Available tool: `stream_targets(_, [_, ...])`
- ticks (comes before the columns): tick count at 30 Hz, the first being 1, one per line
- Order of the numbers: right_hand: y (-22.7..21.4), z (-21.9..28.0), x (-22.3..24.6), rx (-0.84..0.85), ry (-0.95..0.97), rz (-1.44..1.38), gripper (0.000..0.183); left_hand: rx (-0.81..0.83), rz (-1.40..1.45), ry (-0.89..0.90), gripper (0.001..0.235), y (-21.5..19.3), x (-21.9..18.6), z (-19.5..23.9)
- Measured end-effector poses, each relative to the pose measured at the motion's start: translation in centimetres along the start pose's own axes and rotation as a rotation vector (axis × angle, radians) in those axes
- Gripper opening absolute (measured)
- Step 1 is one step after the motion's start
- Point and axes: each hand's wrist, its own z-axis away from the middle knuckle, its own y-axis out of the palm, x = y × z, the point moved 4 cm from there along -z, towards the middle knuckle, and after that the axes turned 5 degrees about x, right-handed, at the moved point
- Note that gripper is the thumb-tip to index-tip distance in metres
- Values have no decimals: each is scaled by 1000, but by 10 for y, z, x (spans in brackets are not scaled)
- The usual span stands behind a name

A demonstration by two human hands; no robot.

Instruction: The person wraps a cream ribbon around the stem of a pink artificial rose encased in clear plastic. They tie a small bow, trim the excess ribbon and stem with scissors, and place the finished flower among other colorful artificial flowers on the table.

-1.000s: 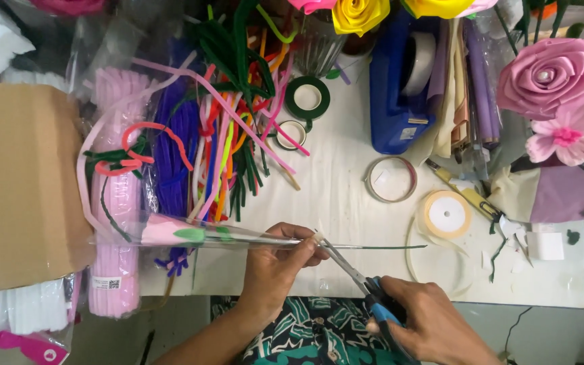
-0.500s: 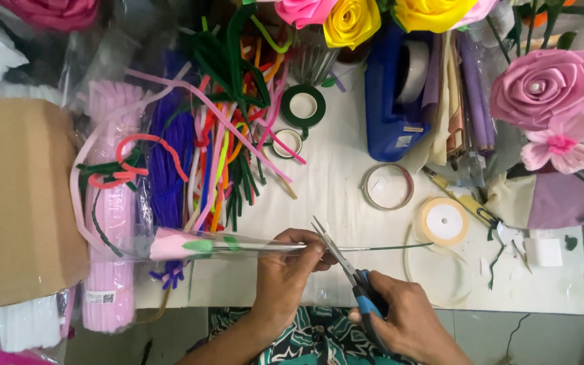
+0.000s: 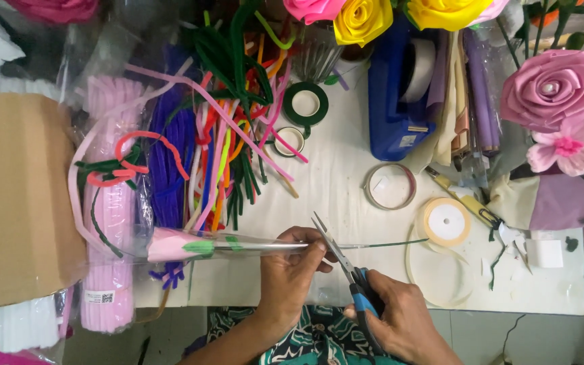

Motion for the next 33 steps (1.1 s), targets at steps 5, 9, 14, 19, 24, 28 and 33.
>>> stream_targets(5, [0, 5, 5, -30, -4, -53, 53, -16, -24, 9, 6, 6, -6, 2])
stream_targets(9, [-4, 9, 9, -8, 70, -11, 55, -13, -50, 41, 5, 10, -12, 2])
stream_targets(14, [-3, 11, 9, -34, 81, 41, 54, 1, -59, 53, 4, 11, -10, 3])
stream_targets(19, [0, 9, 7, -67, 31, 20, 59, -34, -70, 4, 5, 11, -10, 5])
stream_targets(24, [2, 8, 6, -81, 26, -83, 52, -58, -101, -14, 5, 11, -16, 6])
stream_targets(28, [4, 7, 5, -102, -5, -91, 54, -26, -58, 30, 5, 11, -13, 6])
stream_targets(33, [7, 6, 4, -166, -61, -140, 53, -40, -67, 20, 8, 10, -11, 5])
